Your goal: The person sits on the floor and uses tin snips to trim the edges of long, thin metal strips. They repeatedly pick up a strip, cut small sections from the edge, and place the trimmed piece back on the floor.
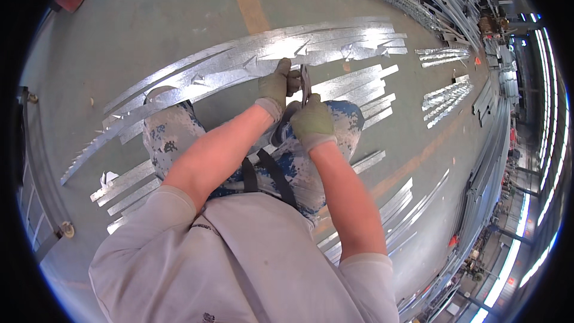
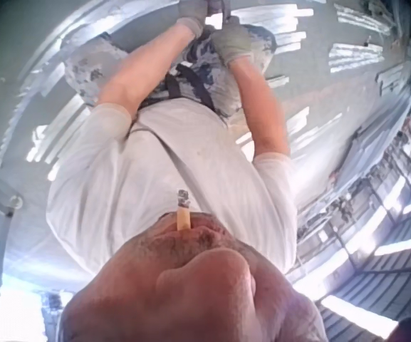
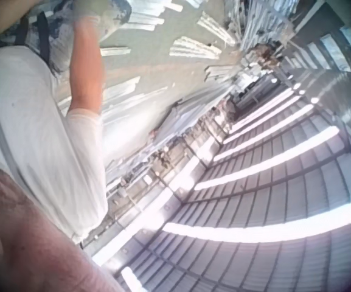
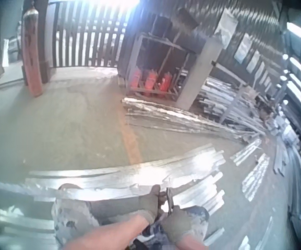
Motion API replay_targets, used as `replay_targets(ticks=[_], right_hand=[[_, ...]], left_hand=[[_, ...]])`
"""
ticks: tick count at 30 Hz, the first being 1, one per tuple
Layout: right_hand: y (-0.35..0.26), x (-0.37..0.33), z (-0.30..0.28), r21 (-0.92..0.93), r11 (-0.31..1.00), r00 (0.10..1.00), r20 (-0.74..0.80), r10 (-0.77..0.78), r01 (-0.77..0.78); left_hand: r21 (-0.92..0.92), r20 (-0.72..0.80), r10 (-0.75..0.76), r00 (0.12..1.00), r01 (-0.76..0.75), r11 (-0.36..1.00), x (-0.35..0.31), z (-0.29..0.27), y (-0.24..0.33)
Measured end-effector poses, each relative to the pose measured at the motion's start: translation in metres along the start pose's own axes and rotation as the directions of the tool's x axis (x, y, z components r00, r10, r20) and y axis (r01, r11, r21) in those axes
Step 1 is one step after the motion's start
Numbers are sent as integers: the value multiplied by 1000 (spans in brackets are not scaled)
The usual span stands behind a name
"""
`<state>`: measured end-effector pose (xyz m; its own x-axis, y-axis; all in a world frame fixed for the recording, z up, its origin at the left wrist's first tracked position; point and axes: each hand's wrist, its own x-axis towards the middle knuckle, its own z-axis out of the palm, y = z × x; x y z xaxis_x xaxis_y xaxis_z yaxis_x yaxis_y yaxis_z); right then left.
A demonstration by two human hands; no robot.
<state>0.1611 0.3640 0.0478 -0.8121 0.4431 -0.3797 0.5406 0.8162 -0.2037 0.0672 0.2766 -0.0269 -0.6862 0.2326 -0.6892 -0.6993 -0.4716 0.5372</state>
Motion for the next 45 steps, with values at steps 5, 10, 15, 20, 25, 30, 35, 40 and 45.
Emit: replay_targets(ticks=[5,10,15,20,25,30,35,40,45], right_hand=[[-23,7,-3,-124,992,999,33,22,-18],[-16,7,-1,-108,994,998,57,25,-18],[-8,27,23,-288,953,995,18,-95,96],[-17,28,9,-285,959,996,92,13,14],[-26,13,-9,-194,980,994,88,59,-41],[-33,9,-24,-233,972,998,-55,-37,23],[-23,8,-20,-246,968,987,-137,-88,52],[-19,-9,-41,-238,970,997,-59,-56,41],[-5,-14,-60,355,932,970,189,-155,80]], left_hand=[[-111,-46,0,999,-5,994,11,-3,6],[-97,-74,12,997,-20,995,10,0,4],[-217,-140,32,990,-62,974,29,-2,-5],[-137,-147,30,989,-50,989,36,-6,-14],[41,-24,84,996,-83,996,8,-12,13],[-120,69,113,991,-104,987,7,-25,32],[-226,174,113,978,-73,971,13,-43,43],[-277,218,172,961,-108,955,-4,-36,60],[-310,225,147,963,-72,948,-5,-36,64]])
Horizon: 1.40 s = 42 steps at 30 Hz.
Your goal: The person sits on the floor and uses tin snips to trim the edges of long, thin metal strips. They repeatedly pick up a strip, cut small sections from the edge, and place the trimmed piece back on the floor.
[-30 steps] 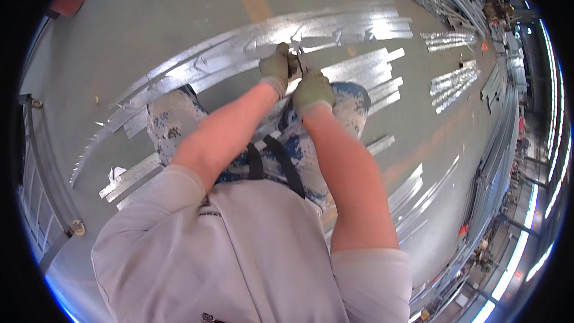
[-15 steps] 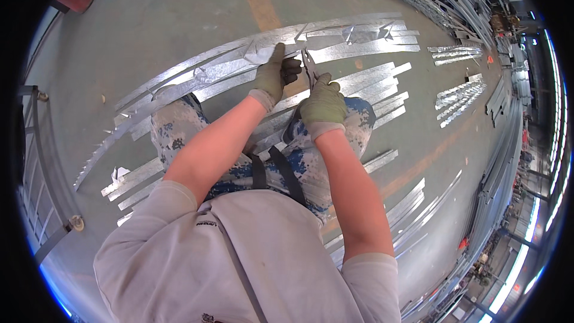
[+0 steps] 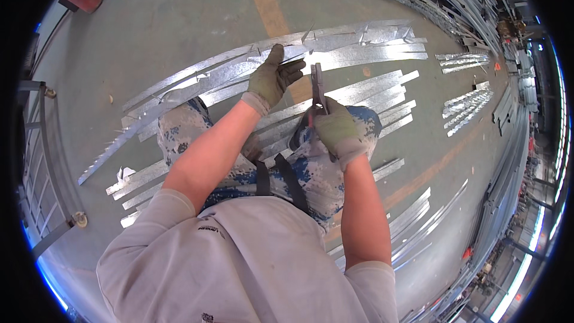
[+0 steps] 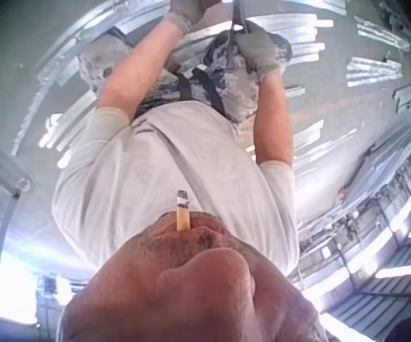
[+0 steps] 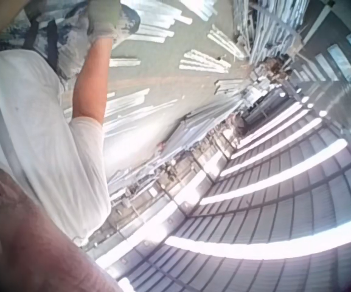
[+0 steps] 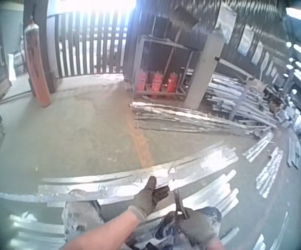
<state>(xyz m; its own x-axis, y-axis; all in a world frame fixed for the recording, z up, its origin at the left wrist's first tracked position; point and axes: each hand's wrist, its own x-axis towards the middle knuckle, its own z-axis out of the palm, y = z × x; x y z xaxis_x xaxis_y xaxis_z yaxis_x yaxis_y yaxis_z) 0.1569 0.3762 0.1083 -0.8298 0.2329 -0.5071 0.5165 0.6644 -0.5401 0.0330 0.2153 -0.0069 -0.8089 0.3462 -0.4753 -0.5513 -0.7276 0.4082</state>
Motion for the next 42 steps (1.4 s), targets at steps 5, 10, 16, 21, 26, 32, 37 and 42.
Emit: replay_targets(ticks=[5,10,16,21,26,32,37,42], right_hand=[[-6,-16,-9,744,615,925,374,-59,-262],[-10,-32,-3,823,477,900,415,-134,-308],[-12,-15,37,710,670,923,372,-97,-215],[7,4,86,696,714,954,258,-152,-74],[5,-33,61,711,694,953,273,-129,-110],[11,-41,72,698,704,965,251,-73,-128],[22,-33,64,659,741,967,249,-53,-129],[23,-34,42,607,789,989,150,-4,-89]], left_hand=[[-63,64,-37,997,41,997,-5,1,2],[-167,153,-37,987,63,984,-18,6,7],[-44,273,-179,945,199,979,-27,-1,16],[42,269,-255,929,253,966,-10,-17,18],[-72,63,-180,982,184,980,-13,10,15],[-125,175,-146,974,169,978,-4,-12,6],[-66,196,-165,967,181,981,-11,-15,17],[-132,232,-74,970,107,985,-22,2,17]])
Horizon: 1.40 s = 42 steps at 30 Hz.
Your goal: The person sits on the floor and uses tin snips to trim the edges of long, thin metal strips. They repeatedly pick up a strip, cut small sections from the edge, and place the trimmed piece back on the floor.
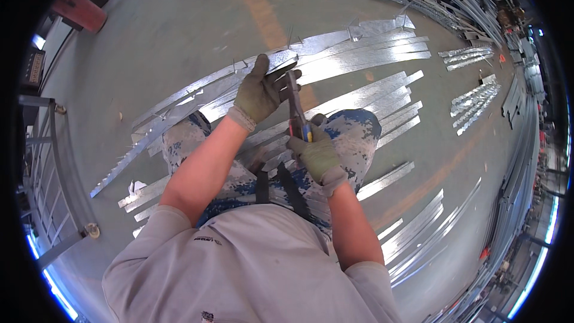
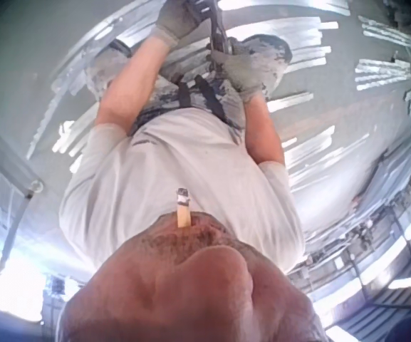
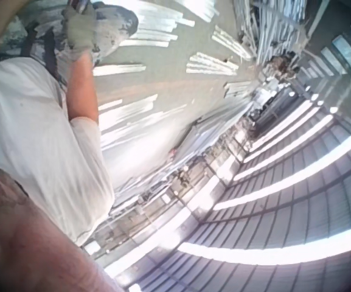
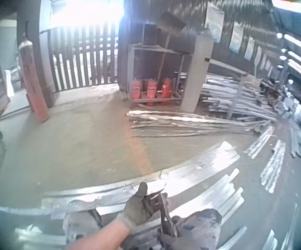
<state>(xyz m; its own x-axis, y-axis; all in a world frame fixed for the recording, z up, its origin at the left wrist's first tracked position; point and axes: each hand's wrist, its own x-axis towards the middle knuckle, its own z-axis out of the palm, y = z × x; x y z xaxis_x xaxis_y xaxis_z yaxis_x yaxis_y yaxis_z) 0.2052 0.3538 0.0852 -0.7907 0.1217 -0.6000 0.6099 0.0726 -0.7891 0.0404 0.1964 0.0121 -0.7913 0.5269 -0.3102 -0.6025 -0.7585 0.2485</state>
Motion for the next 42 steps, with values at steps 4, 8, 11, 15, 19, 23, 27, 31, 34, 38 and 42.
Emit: replay_targets(ticks=[4,8,11,15,19,23,27,31,34,38,42], right_hand=[[-15,3,-11,-219,976,999,-51,-6,-5],[-20,6,-13,-327,945,996,-83,-35,6],[-12,7,-16,-422,903,987,-91,-130,80],[-24,5,-19,-441,896,994,-62,-85,49],[-16,12,-21,-524,850,988,-96,-122,54],[-13,16,-19,-575,815,975,-130,-178,72],[-14,21,-19,-613,788,973,-141,-185,61],[-25,18,-17,-586,809,975,-147,-165,49],[-20,21,-23,-571,815,976,-105,-190,97],[-29,22,-27,-497,865,992,-54,-112,70],[-43,15,-31,-443,895,998,-3,-64,56]], left_hand=[[-51,-1,-32,1000,31,998,4,-4,-4],[-39,-5,-12,1000,12,999,3,2,-6],[-47,-21,-16,1000,15,999,2,4,-6],[-48,-13,-2,1000,1,999,1,3,-6],[-71,0,-5,1000,5,997,1,4,-6],[-89,33,4,999,-1,996,1,1,-6],[-94,-23,-3,1000,1,996,4,2,-7],[-117,-11,8,1000,-9,993,4,1,-8],[-138,-2,2,1000,-2,990,4,1,-8],[-146,-19,-7,1000,4,989,2,2,-9],[-214,-39,34,999,-42,976,1,14,-15]])
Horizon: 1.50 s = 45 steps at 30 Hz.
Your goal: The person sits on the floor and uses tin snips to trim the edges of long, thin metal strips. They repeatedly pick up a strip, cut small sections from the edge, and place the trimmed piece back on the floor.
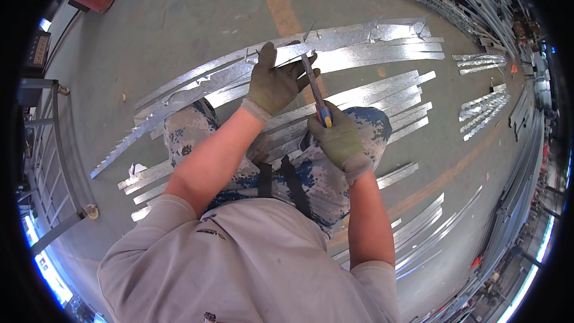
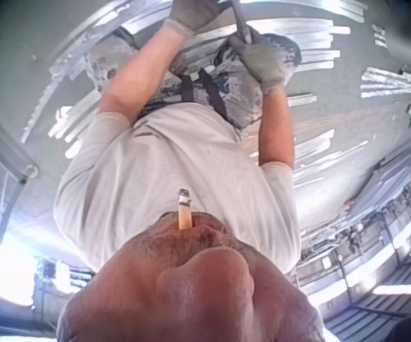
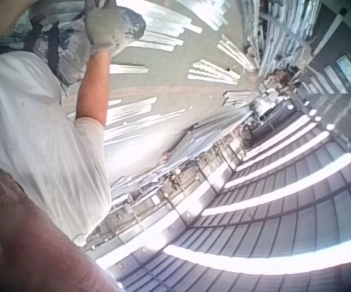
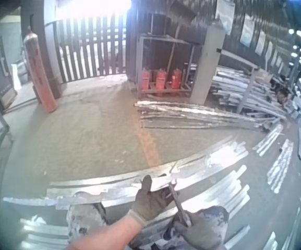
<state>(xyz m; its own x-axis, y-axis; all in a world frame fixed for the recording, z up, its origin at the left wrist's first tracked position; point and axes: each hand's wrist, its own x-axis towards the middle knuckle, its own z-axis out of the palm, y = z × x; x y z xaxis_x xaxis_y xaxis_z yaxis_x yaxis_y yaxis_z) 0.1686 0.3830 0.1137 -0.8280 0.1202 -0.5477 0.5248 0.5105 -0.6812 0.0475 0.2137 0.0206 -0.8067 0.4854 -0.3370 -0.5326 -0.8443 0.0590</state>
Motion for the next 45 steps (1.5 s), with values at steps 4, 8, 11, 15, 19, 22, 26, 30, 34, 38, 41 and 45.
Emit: replay_targets(ticks=[4,8,11,15,19,22,26,30,34,38,41,45], right_hand=[[3,2,-6,21,1000,999,50,21,-22],[-13,-2,-18,-12,998,995,80,67,-66],[-15,-1,-23,62,989,985,118,123,-131],[-12,1,-31,187,962,968,195,160,-197],[-3,6,-36,348,911,946,304,115,-222],[6,10,-36,501,825,925,375,67,-263],[24,15,-32,696,642,888,457,-53,-320],[32,17,-26,758,528,861,500,-93,-383],[39,14,-25,782,427,821,554,-142,-454],[31,13,-30,774,443,823,554,-126,-453],[22,8,-30,767,466,843,533,-77,-442],[18,0,-23,781,468,865,497,-67,-413]], left_hand=[[-76,46,8,999,-4,997,7,-7,-4],[-63,89,45,995,-40,997,12,-10,-4],[-52,26,58,998,-56,997,13,-8,-5],[-15,91,60,994,-59,998,13,-12,-4],[-60,52,50,997,-47,997,15,-12,-6],[-85,58,24,998,-19,996,18,-22,-8],[-137,-2,-30,1000,29,990,19,-21,-9],[-59,62,8,998,-4,998,18,-24,-9],[-128,39,-23,999,28,991,16,-24,-10],[-82,-26,-14,1000,12,997,18,-19,-11],[-21,14,5,1000,-5,1000,17,-19,-8],[32,13,0,1000,0,999,10,-15,-3]])
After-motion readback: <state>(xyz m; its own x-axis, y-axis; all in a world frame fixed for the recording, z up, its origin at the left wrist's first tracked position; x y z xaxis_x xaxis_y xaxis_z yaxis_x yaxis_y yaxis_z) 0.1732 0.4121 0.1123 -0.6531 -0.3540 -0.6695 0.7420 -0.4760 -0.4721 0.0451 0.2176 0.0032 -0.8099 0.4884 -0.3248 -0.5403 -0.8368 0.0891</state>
